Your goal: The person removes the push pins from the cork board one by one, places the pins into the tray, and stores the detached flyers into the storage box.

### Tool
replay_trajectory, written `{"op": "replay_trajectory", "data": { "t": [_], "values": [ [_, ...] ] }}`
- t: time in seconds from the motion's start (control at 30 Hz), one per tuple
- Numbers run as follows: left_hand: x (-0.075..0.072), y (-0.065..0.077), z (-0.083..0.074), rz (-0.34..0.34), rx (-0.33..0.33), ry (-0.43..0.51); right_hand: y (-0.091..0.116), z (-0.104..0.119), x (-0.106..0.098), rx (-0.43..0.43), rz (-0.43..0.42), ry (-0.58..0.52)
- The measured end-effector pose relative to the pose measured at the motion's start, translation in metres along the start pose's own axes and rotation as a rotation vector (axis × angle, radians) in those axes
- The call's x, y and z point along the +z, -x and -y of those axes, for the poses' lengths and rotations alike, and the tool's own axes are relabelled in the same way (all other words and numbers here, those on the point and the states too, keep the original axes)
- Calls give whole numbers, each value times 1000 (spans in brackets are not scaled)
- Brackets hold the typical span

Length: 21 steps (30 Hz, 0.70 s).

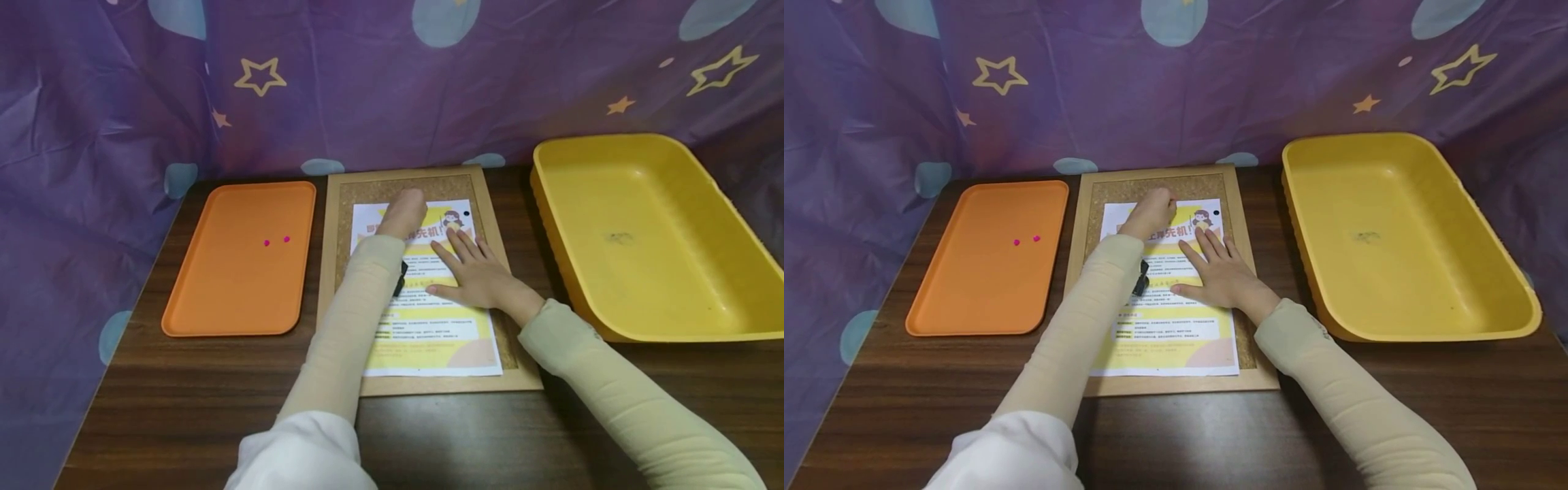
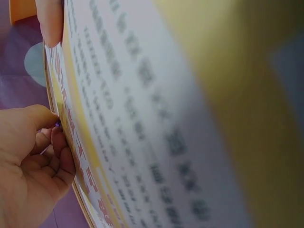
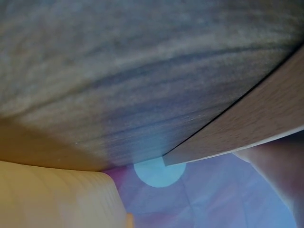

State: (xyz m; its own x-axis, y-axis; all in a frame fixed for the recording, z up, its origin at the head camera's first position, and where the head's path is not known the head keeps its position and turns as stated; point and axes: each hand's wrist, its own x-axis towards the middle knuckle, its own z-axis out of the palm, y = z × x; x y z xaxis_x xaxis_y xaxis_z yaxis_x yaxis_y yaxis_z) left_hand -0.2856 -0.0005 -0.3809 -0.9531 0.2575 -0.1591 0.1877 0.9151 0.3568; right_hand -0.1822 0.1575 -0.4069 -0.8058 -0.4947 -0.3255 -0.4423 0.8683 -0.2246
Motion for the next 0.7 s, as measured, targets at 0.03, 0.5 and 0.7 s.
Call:
{"op": "replay_trajectory", "data": {
  "t": [0.03, 0.5, 0.7],
  "values": [
    [0, 0, 0, 0, 0, -1, 0, 0, 0, 0, 1, 0],
    [1, -2, 6, -37, -24, 151, 1, 0, -1, -4, -6, -7],
    [0, 3, 4, -52, -31, 101, 1, 1, 0, -8, -7, -14]
  ]
}}
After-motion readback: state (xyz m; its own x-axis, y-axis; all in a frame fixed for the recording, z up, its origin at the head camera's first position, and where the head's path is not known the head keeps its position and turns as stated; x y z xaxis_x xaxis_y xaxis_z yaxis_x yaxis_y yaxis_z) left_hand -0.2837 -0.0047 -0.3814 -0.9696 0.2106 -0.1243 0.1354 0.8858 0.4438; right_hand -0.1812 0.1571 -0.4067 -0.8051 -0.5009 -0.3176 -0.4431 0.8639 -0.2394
